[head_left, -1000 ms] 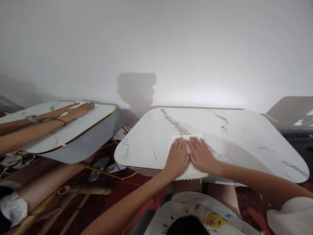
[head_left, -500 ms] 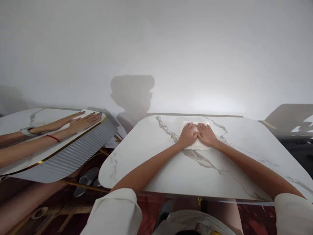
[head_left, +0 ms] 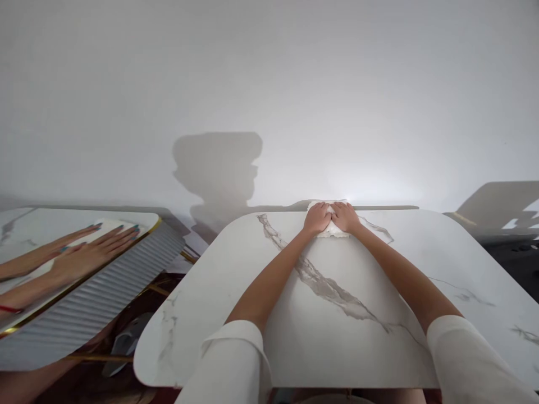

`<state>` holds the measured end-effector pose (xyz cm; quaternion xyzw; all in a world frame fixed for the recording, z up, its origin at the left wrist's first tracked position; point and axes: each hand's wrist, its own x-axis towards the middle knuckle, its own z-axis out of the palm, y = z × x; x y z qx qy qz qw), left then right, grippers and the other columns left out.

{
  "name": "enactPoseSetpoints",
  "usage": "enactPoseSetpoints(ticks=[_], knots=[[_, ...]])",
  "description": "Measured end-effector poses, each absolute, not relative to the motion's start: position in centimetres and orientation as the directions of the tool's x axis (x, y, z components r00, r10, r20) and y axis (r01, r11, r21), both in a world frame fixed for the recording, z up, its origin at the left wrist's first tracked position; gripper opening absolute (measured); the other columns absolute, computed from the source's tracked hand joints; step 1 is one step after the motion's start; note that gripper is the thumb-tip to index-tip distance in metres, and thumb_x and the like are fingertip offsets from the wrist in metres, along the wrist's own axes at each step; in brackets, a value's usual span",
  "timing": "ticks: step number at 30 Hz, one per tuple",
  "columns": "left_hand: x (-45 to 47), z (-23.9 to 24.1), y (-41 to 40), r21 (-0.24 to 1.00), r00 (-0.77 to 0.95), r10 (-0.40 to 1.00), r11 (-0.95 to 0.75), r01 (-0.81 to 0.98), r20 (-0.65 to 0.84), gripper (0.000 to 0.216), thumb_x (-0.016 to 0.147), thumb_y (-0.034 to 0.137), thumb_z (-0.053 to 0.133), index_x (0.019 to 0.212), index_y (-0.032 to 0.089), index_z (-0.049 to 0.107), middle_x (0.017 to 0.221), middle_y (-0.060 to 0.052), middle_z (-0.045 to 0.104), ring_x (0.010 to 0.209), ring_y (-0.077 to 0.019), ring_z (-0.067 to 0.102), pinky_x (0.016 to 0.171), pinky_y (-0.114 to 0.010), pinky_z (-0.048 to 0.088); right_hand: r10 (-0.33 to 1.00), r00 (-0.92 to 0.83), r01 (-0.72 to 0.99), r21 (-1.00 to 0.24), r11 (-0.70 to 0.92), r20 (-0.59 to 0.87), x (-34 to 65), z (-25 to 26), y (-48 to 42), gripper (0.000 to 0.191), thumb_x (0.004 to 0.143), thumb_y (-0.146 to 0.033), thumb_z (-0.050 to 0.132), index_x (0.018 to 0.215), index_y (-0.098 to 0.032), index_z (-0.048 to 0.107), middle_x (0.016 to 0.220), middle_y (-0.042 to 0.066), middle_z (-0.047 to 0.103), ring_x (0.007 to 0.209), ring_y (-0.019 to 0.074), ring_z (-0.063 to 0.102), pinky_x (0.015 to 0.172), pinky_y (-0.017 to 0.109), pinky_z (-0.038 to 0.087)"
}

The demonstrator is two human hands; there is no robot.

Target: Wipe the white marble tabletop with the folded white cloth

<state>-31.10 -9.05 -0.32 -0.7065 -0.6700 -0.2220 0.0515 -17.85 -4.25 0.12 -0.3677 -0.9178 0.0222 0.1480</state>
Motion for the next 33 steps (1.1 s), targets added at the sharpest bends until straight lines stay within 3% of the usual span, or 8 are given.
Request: enactPoseSetpoints(ticks=[4, 11, 17, 24, 33], knots=[[-31.1, -0.4, -9.4, 0.129, 0.076, 0.917, -0.137, 0.982, 0.392, 0.032, 0.089, 0.016, 0.035, 0.113, 0.012, 0.056, 0.115, -0.013, 0.060, 0.114, -0.0230, 0.051, 0.105, -0.038, 0.036, 0.679, -0.686, 0.672, -0.132, 0.729, 0.260, -17.6, 0.1, -4.7, 0.047, 0.095, -0.021, 0.030, 0.137, -0.007, 0.045, 0.146, 0.016, 0.043, 0.135, 0.0255, 0.036, 0.110, 0.043, 0.023], [-30.5, -1.0, -13.1, 0.070, 0.169, 0.889, -0.219, 0.973, 0.426, 0.042, 0.087, 0.017, 0.035, 0.124, 0.005, 0.049, 0.130, -0.020, 0.053, 0.128, -0.0277, 0.043, 0.110, -0.048, 0.030, 0.641, -0.735, 0.649, -0.043, 0.760, 0.222, -16.2, 0.1, -8.4, 0.052, 0.096, -0.024, 0.029, 0.144, -0.005, 0.034, 0.151, 0.016, 0.034, 0.139, 0.0272, 0.028, 0.112, 0.045, 0.020], [-29.2, -1.7, -19.1, 0.122, 0.138, 0.870, -0.220, 0.968, 0.474, 0.047, 0.086, 0.018, 0.035, 0.130, 0.010, 0.048, 0.131, -0.019, 0.054, 0.129, -0.0301, 0.043, 0.108, -0.057, 0.032, 0.617, -0.759, 0.622, -0.049, 0.782, 0.208, -14.8, 0.3, -14.1, 0.053, 0.096, -0.025, 0.029, 0.144, -0.004, 0.035, 0.151, 0.017, 0.034, 0.139, 0.0271, 0.029, 0.112, 0.047, 0.020], [-26.6, -2.3, -27.4, 0.147, 0.031, 0.914, -0.099, 0.984, 0.405, 0.049, 0.090, 0.023, 0.033, 0.133, 0.004, 0.044, 0.142, -0.022, 0.045, 0.136, -0.0289, 0.036, 0.111, -0.050, 0.031, 0.599, -0.761, 0.601, -0.075, 0.796, 0.249, -12.2, 0.0, -22.2, 0.053, 0.095, -0.025, 0.031, 0.144, -0.006, 0.037, 0.150, 0.017, 0.036, 0.139, 0.0274, 0.030, 0.112, 0.048, 0.022], [-21.2, -2.0, -35.5, 0.235, -0.043, 0.939, -0.041, 0.971, 0.340, 0.053, 0.089, 0.028, 0.035, 0.138, 0.010, 0.041, 0.148, -0.017, 0.040, 0.140, -0.0296, 0.030, 0.112, -0.050, 0.028, 0.556, -0.780, 0.568, -0.049, 0.822, 0.285, -7.0, -0.5, -29.6, 0.052, 0.094, -0.024, 0.032, 0.143, -0.007, 0.040, 0.149, 0.015, 0.037, 0.138, 0.0277, 0.032, 0.113, 0.049, 0.023]])
